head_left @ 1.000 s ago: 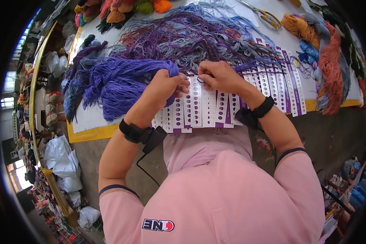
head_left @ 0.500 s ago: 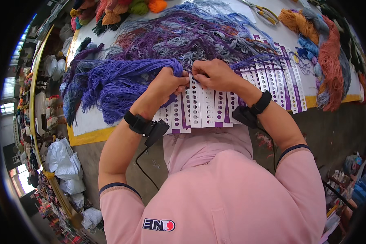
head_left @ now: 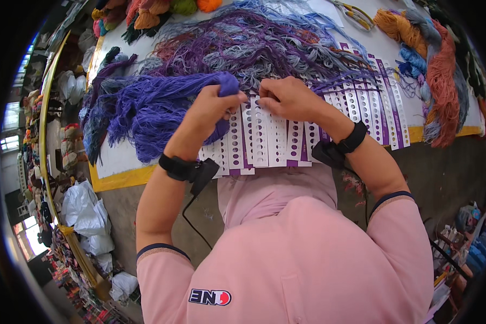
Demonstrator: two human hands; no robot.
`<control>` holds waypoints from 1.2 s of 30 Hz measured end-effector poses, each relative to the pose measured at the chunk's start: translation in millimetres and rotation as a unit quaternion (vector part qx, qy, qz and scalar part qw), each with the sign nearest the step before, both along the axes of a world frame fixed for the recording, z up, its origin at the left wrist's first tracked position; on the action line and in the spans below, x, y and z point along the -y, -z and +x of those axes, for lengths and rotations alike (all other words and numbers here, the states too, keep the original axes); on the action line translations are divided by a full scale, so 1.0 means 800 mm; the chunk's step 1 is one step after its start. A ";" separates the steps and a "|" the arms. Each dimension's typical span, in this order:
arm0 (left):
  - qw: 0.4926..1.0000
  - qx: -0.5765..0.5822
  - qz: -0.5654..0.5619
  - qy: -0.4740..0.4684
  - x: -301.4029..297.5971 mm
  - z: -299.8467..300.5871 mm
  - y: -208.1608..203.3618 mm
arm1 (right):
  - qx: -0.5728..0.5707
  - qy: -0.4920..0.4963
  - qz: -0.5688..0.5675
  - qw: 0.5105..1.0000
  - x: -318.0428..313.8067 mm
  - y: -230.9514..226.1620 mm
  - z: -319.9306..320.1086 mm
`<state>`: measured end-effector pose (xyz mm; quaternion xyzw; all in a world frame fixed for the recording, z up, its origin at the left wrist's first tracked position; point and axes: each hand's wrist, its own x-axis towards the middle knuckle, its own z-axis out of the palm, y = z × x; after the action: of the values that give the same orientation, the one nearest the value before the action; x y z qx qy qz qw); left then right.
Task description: The person sorts through bundles of thread by hand, pulling individual strands and threading them through the holes of paper organizer cards. They periodically move the cards and the thread bundles to reach different sections while untangling the strands.
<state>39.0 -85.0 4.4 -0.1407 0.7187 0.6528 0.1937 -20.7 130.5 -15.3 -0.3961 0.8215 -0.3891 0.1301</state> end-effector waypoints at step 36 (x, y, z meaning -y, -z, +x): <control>0.895 0.017 0.433 -0.108 -0.012 0.013 0.019 | 0.379 0.072 -0.109 0.916 0.043 -0.009 0.012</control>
<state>49.4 -75.1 -10.6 -0.1305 0.3417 0.9140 0.1758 -11.1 96.2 -8.3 -0.1702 0.6893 -0.6055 0.3595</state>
